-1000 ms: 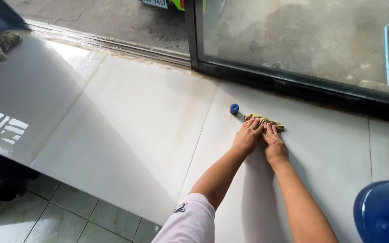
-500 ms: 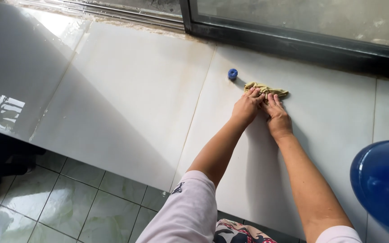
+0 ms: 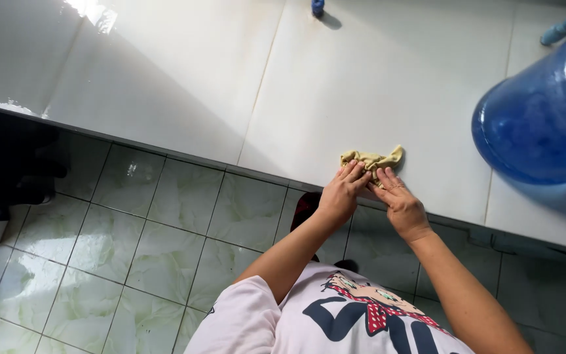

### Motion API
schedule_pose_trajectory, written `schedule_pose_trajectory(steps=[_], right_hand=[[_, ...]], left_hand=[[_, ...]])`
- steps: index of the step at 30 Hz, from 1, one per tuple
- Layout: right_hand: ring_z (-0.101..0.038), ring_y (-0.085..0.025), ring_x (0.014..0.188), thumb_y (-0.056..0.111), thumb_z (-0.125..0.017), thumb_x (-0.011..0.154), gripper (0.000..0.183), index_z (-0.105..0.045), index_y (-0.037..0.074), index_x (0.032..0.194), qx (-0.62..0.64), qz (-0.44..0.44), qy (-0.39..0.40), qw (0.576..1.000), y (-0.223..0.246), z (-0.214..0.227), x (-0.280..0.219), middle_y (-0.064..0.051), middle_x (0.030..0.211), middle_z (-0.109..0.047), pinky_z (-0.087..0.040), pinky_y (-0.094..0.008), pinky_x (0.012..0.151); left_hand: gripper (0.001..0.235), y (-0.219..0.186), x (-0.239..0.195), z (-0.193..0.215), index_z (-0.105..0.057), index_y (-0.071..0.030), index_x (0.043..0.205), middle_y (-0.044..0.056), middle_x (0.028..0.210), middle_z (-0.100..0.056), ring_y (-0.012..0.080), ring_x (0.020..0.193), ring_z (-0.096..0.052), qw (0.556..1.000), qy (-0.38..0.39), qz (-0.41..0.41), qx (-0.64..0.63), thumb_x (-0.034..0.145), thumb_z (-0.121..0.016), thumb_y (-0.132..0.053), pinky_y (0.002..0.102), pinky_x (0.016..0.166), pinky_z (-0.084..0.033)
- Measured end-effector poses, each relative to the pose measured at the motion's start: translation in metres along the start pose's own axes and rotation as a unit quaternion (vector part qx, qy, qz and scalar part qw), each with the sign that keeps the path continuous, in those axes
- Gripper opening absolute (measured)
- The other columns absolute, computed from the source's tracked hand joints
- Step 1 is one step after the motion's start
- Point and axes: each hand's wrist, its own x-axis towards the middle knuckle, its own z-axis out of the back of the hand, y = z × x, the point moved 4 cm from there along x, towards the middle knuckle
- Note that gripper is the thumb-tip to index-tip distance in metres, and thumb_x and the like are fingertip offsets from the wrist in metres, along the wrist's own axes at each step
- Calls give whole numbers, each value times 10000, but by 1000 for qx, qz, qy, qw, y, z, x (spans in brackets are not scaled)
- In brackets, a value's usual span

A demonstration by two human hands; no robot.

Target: Wiping down a white countertop surface and window frame with a yellow cloth in a water production facility.

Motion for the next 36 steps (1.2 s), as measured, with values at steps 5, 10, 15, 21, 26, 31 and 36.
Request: schedule_pose_trajectory(steps=[5, 10, 15, 21, 26, 31, 36], right_hand=[[-502, -258, 1439, -134, -520, 881, 575, -711, 205, 1304, -37, -31, -2, 999, -23, 32, -60, -62, 1520, -560, -440, -378, 1178], [-443, -318, 1480, -159, -493, 866, 608, -693, 160, 1344, -42, -91, -31, 994, -69, 23, -41, -127, 1576, -499, -380, -409, 1221], [-376, -355, 1534, -157, -446, 879, 618, -675, 152, 1364, -14, -127, -86, 988, -141, 1, 44, -145, 1624, -440, -289, -458, 1275], [-284, -438, 1554, -6, -496, 1017, 502, -578, 103, 1501, -28, -180, -137, 974, -240, -12, 199, -220, 1651, -385, -209, -523, 1281], [-252, -477, 1524, 118, -531, 1039, 490, -546, 103, 1529, -43, -209, -145, 966, -317, -11, 333, -260, 1629, -362, -165, -549, 1239], [-246, -419, 1571, 255, -527, 1113, 435, -541, 173, 1540, -27, -260, -123, 957, -317, -39, 405, -203, 1661, -354, -160, -517, 1295], [-232, -361, 1588, 229, -471, 1114, 467, -491, 143, 1573, -6, -139, -115, 984, -273, -125, 479, -147, 1699, -307, -151, -511, 1300]], left_hand=[[571, -59, -8, -41, -604, -138, 1425, 110, 1597, -461, 286, 1531, -363, 999, 29, -25, 6, 869, -556, -17, 446, 1245, -311], [511, -60, 58, -66, -572, -154, 1455, 114, 1621, -417, 294, 1537, -344, 996, 35, -68, 42, 945, -549, -130, 451, 1253, -297], [495, -22, 164, -70, -538, -195, 1490, 89, 1653, -379, 275, 1560, -321, 995, 5, -81, 48, 996, -507, -195, 443, 1278, -282], [494, 35, 356, -92, -543, -207, 1482, 64, 1648, -384, 257, 1558, -327, 994, -12, -91, 52, 990, -500, -207, 434, 1278, -290], [477, 86, 511, -112, -562, -213, 1464, 54, 1628, -413, 256, 1541, -353, 994, -29, -97, 37, 991, -502, -216, 439, 1264, -307], [459, 140, 549, -89, -583, -202, 1449, 62, 1605, -455, 254, 1527, -397, 995, -14, -76, 58, 996, -510, -218, 421, 1275, -324], [507, 235, 531, -9, -542, -129, 1450, 150, 1584, -422, 307, 1476, -394, 988, -17, 6, 154, 946, -514, -182, 433, 1225, -286]])
